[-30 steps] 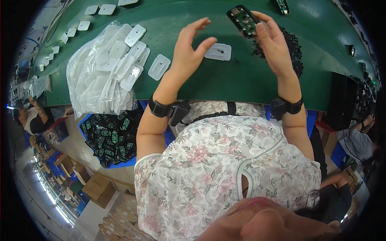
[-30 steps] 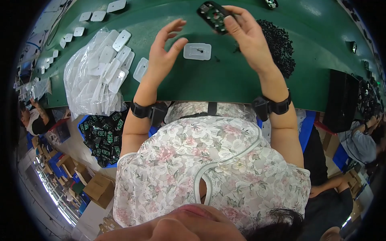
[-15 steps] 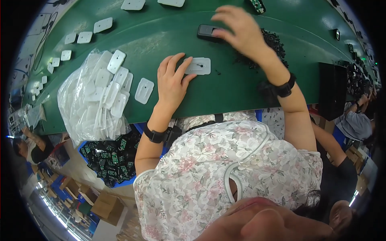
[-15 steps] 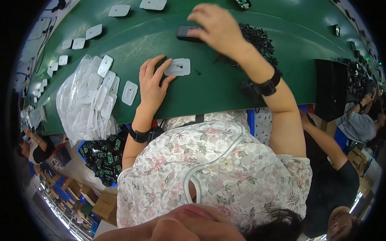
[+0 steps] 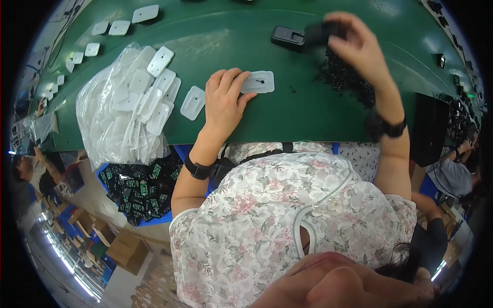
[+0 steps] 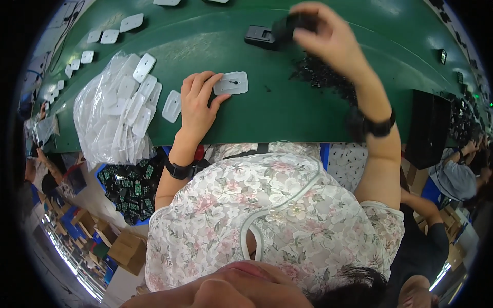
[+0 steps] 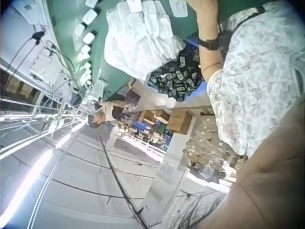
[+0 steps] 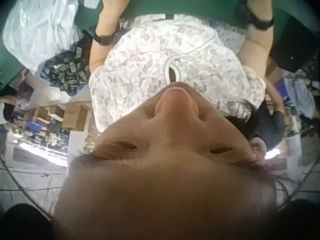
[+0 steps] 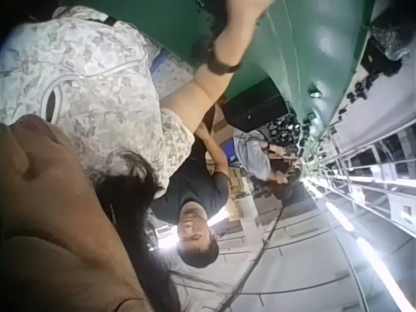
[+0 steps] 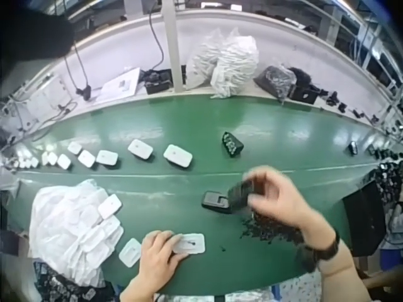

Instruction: Assembling electronic circuit boards into plastic housings on a production line.

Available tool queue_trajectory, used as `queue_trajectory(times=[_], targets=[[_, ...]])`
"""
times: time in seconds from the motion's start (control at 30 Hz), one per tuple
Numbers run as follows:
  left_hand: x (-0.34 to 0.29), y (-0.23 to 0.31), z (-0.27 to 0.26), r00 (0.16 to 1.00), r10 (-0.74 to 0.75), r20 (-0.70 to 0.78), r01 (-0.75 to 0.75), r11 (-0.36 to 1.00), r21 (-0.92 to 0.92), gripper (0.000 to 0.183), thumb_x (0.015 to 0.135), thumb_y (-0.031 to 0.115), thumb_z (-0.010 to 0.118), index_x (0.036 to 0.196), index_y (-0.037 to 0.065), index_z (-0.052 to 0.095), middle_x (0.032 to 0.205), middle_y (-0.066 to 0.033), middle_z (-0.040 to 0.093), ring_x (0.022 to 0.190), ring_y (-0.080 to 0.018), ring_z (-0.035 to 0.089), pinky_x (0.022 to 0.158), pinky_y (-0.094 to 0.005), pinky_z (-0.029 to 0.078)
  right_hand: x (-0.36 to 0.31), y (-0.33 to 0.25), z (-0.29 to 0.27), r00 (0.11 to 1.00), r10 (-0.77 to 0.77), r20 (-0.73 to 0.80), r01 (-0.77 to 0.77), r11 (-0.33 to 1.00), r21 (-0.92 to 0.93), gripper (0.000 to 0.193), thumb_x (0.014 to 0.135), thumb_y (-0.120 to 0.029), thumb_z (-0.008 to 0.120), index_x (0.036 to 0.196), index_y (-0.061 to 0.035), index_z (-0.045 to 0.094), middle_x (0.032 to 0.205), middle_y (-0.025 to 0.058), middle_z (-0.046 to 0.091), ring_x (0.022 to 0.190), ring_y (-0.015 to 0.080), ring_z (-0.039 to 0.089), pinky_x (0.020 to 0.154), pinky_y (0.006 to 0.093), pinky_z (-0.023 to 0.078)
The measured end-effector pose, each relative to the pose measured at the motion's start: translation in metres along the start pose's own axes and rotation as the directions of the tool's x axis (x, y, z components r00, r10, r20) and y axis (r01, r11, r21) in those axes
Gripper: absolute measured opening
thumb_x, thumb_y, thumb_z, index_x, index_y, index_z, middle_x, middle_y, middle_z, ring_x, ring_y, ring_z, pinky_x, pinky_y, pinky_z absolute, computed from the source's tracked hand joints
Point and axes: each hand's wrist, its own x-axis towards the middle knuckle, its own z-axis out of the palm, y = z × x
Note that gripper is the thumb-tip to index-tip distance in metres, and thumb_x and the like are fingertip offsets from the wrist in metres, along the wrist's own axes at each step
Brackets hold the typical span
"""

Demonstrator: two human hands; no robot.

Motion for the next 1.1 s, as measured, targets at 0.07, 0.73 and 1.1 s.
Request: queue_trajectory(times=[0.07,0.73,1.1], targets=[[-0.004,-0.002,0.000,1.000,0.009,0.009,-0.009,1.000,-0.022,0.044,0.069,0.016,0.074,0.110,0.007,0.061,0.112,-0.0064,0.055,0.104,-0.0291,0.050,0.088,-0.0418,0.040,-0.039,0.001,0.032,0.998,0.029,0.052,-0.030,0.999,0.031,0.041,0.074,0.001,0.066,0.113,-0.0020,0.053,0.111,0.0087,0.055,0.108,0.0215,0.053,0.096,0.0315,0.041],[-0.018,-0.008,-0.007,0.994,-0.073,-0.083,0.034,0.919,-0.394,0.048,0.078,-0.012,0.050,0.123,0.005,0.056,0.125,-0.0113,0.057,0.114,-0.0307,0.053,0.096,-0.0392,0.043,-0.026,0.020,0.118,0.855,-0.366,0.367,0.518,0.574,-0.634,0.042,0.076,-0.008,0.068,0.117,-0.0081,0.060,0.114,0.0076,0.061,0.100,0.0263,0.058,0.082,0.0347,0.050],[-0.026,-0.011,-0.009,0.996,0.090,0.024,-0.088,0.994,-0.072,0.051,0.077,-0.005,0.048,0.126,0.008,0.056,0.132,-0.0065,0.054,0.120,-0.0255,0.052,0.100,-0.0387,0.042,-0.035,0.020,0.130,0.856,-0.343,0.388,0.508,0.409,-0.758,0.044,0.072,-0.005,0.068,0.116,-0.0086,0.061,0.110,0.0063,0.061,0.096,0.0226,0.059,0.075,0.0320,0.053]])
